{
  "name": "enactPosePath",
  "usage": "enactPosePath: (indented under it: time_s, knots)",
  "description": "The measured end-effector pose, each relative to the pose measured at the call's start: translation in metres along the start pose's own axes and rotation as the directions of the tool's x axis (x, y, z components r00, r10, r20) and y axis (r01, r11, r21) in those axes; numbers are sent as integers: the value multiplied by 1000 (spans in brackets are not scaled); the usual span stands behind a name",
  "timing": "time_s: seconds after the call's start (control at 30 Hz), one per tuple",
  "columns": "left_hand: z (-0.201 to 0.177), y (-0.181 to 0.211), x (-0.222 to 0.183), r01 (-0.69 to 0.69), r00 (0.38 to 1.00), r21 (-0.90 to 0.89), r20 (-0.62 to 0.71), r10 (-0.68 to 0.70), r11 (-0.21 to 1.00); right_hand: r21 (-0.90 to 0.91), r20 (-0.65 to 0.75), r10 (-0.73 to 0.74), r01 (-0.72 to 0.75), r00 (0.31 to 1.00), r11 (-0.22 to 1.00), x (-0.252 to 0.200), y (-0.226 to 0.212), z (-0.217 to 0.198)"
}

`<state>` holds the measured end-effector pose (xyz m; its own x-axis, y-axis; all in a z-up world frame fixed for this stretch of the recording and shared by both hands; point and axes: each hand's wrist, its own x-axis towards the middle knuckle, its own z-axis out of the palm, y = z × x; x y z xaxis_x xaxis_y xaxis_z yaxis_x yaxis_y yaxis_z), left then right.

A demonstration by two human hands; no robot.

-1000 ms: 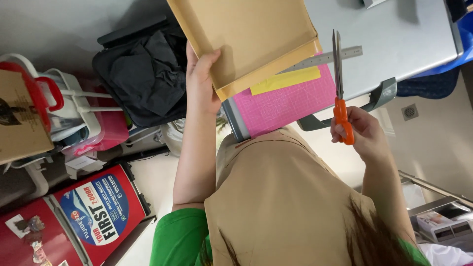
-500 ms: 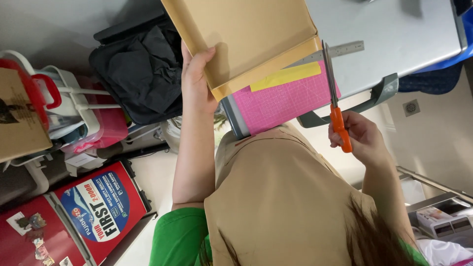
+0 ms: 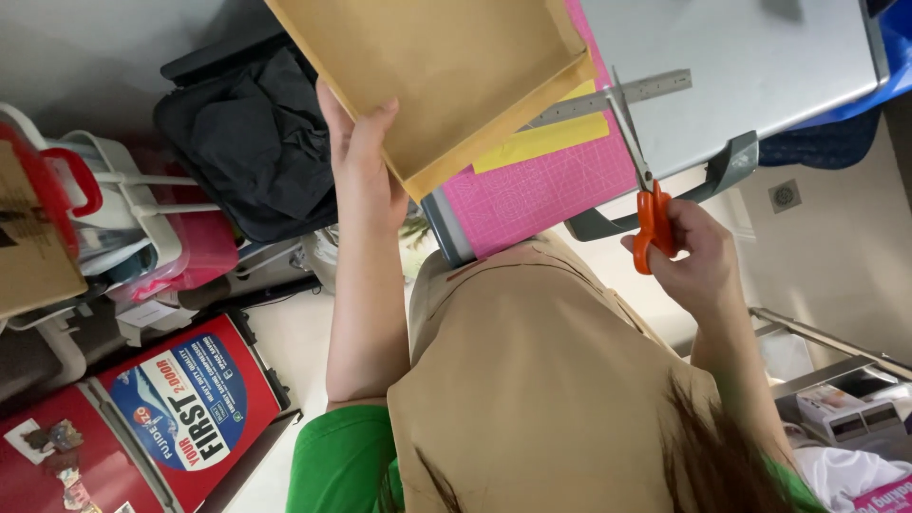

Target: Assembling a small cardboard box by folding, measuring, and cutting with scissors.

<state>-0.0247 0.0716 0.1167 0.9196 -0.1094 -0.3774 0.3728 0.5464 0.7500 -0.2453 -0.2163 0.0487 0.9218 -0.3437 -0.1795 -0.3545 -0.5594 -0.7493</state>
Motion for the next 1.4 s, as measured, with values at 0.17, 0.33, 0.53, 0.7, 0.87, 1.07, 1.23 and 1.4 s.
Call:
enactPosePath:
  time_s: [0.17,0.33,0.53,0.7,0.87,1.07,1.23,1.4]
  knots:
    - [-8,-17,-2,-137,987,25,91,134,990,-175,-95,-185,167,978,970,-1,-3,-4]
    - [9,-13,-22,-141,985,56,-90,146,988,-333,-114,-240,191,964,923,-5,1,-4]
    - [10,-13,-32,-224,971,123,-53,232,967,-385,-114,-316,251,942,888,-3,15,-9]
    - [12,-11,-38,-242,968,142,-25,248,960,-404,-79,-323,266,943,875,1,5,-18]
    - [14,-9,-42,-274,960,175,-11,280,946,-409,-84,-360,297,929,863,5,-7,-20]
    - [19,-6,-45,-191,974,94,-104,200,977,-472,-100,-342,258,934,843,8,-13,-20]
    - [19,-4,-46,-217,968,143,-96,232,966,-496,-119,-384,280,916,822,8,-19,-20]
    - [8,-10,-33,-231,961,160,-115,251,960,-435,-79,-327,262,942,861,8,-22,-23]
